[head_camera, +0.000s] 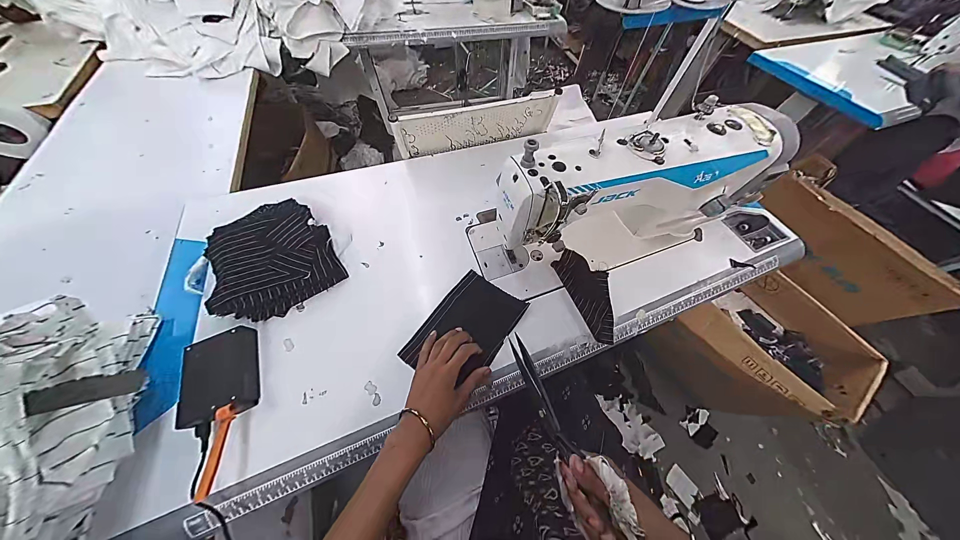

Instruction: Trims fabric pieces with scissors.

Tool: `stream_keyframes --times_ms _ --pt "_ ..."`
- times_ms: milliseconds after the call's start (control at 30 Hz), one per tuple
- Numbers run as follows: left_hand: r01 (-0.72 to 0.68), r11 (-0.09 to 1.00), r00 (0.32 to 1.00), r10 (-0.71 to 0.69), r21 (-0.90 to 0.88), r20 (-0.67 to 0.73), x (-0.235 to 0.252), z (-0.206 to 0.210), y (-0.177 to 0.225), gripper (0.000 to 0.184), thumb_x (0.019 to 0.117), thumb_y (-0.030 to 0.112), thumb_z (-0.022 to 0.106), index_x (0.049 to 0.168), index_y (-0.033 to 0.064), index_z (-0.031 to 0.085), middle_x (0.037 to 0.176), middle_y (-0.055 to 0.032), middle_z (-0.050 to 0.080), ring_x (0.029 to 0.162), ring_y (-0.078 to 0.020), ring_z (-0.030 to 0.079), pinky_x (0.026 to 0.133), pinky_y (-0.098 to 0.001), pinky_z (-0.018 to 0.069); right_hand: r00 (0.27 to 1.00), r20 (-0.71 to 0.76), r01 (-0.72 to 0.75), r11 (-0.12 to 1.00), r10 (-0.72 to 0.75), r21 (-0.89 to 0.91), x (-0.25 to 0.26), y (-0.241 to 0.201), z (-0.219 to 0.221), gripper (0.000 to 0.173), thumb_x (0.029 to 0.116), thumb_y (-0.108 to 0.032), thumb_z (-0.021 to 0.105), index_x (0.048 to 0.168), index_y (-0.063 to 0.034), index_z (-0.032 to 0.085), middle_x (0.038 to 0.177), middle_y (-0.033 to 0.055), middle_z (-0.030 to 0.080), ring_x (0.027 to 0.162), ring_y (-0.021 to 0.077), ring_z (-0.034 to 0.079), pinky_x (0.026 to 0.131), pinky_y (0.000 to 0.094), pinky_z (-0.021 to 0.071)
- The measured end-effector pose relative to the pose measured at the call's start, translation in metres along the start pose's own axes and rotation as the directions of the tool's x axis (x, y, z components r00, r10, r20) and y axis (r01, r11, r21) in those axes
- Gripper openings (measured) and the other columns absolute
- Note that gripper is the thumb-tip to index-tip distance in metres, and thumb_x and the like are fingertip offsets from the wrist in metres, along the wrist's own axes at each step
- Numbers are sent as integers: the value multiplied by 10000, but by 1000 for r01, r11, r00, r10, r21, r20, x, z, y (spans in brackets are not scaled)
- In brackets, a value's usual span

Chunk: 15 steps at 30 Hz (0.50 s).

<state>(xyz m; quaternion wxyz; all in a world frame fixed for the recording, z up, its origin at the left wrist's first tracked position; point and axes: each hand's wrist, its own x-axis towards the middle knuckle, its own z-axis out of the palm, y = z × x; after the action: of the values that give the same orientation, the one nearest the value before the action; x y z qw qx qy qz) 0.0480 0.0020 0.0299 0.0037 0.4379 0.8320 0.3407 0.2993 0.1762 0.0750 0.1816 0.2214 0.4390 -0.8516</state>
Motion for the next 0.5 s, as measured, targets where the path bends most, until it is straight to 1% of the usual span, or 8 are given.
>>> stream_keyframes --times_ms 67,167,200,267,333,367,433,500 --pt "0 1000 1000 0 7 -17 -1 -6 -7 371 954 415 636 1049 80 765 1205 -130 721 1266 -381 615 1108 -674 359 995 -97 -20 995 11 -94 -6 -11 -1 304 1017 -490 557 902 -209 564 625 -143 517 497 -32 484 470 141 412" --pt "41 999 998 -40 16 -48 7 -10 -7 394 963 414 640 1079 54 752 1227 -176 701 1262 -395 614 1120 -662 358 970 -239 -104 970 50 -219 -14 -26 -3 250 1021 -401 550 885 -191 558 587 -133 504 474 -18 489 458 150 423" --pt "70 997 997 -70 22 -39 13 -11 -6 427 958 423 653 1137 45 738 1282 -194 675 1295 -407 587 1135 -665 338 962 -269 -120 958 48 -259 -15 -29 -5 240 1020 -385 553 876 -193 554 583 -132 506 472 -18 489 460 152 423" --pt "157 986 987 -159 50 35 27 -13 -4 612 932 518 659 1325 48 660 1470 -192 561 1421 -407 468 1186 -666 243 949 -314 -153 925 39 -348 -13 -34 -10 234 1002 -378 599 868 -192 553 582 -132 510 475 -17 496 470 160 430" --pt "220 968 963 -236 121 134 40 -11 -5 873 888 682 606 1508 76 503 1621 -148 393 1523 -379 312 1211 -674 125 938 -341 -212 868 52 -449 -6 -42 -14 283 968 -419 656 861 -179 553 579 -116 507 483 4 504 489 188 441" --pt "232 959 948 -260 164 182 45 -9 -5 960 873 749 560 1566 99 422 1660 -119 328 1550 -354 256 1215 -675 83 937 -343 -246 835 74 -493 -2 -47 -15 312 961 -449 664 867 -172 553 585 -107 502 494 14 501 503 199 435" --pt "218 952 935 -267 216 234 49 -7 -6 1007 869 801 493 1607 131 347 1684 -80 284 1566 -321 221 1212 -681 56 937 -331 -290 783 115 -550 10 -59 -14 347 954 -482 673 888 -161 561 597 -94 498 507 22 495 521 205 428" --pt "199 952 929 -259 232 266 48 -8 -6 994 880 808 462 1617 156 327 1691 -56 268 1570 -313 210 1212 -683 50 938 -324 -302 761 128 -574 22 -67 -11 354 956 -481 674 892 -157 547 602 -89 491 509 21 495 524 202 430"
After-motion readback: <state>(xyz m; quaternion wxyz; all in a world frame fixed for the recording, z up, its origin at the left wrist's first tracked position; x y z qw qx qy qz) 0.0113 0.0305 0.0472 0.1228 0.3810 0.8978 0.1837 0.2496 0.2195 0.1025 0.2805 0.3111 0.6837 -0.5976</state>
